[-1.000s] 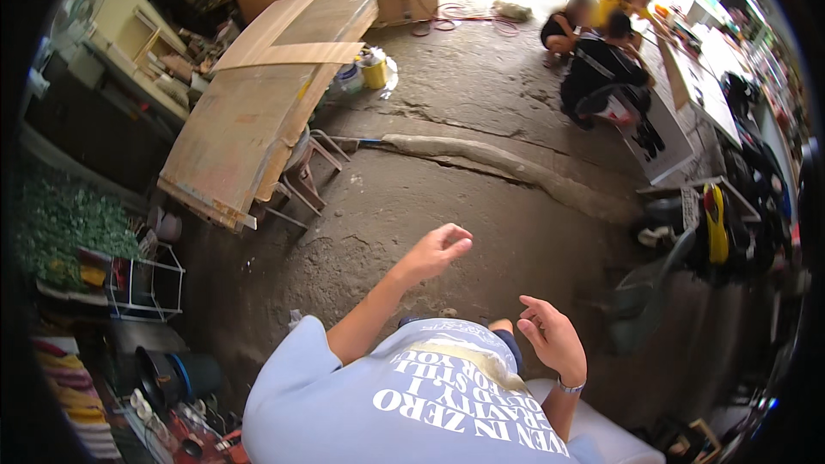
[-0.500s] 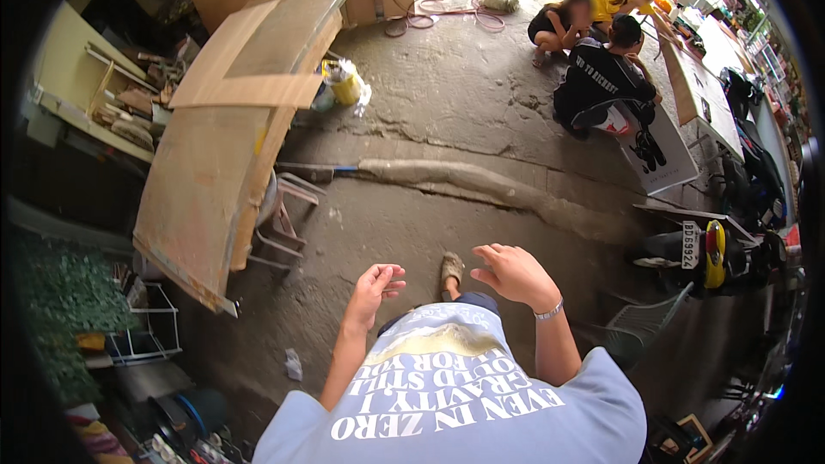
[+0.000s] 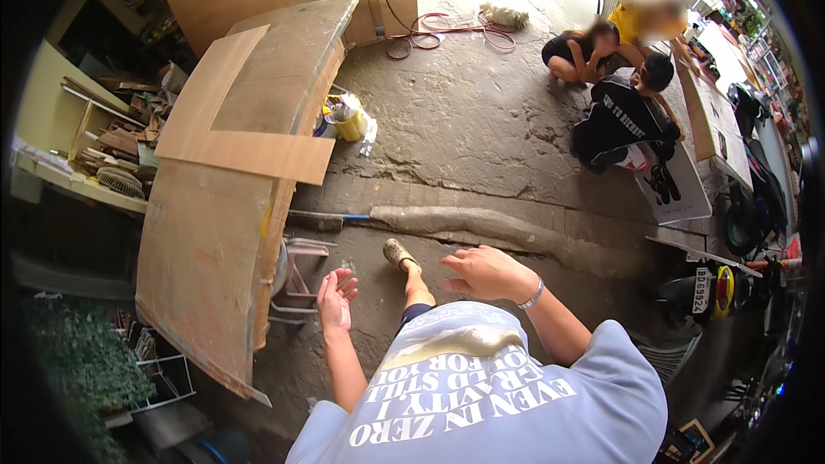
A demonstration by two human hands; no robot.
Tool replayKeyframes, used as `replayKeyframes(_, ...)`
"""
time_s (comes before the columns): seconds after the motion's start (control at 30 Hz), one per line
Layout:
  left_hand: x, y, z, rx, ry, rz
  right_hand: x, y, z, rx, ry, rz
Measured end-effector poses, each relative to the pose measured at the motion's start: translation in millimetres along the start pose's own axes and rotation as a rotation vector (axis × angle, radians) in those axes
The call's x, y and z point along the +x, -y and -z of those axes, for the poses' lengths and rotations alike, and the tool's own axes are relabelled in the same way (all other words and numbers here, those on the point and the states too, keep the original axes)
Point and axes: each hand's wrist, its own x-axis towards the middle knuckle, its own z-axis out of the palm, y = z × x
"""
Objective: The person measures and marks a wooden board using a tape measure and pencil, then cuts it with a utility knife. They fit the cut piece into a larger wooden panel and move the panel to a workbench, continuing to handle and position wooden boards.
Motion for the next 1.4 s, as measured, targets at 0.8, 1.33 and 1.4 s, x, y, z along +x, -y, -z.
replayKeyframes(0.8,347.2,-86.1,-2.9,-0.158,-0.197,0.192,330.2,-81.6,52.2,-0.158,-0.178,-0.024)
replayKeyframes(1.33,209.6,-231.8,-165.0,-0.435,-0.126,-0.107,410.8,-53.5,143.8,-0.12,-0.636,0.858)
replayKeyframes(1.4,201.4,-234.9,-177.0,-0.419,-0.046,-0.093,407.0,-55.0,159.1,-0.221,-0.495,0.918)
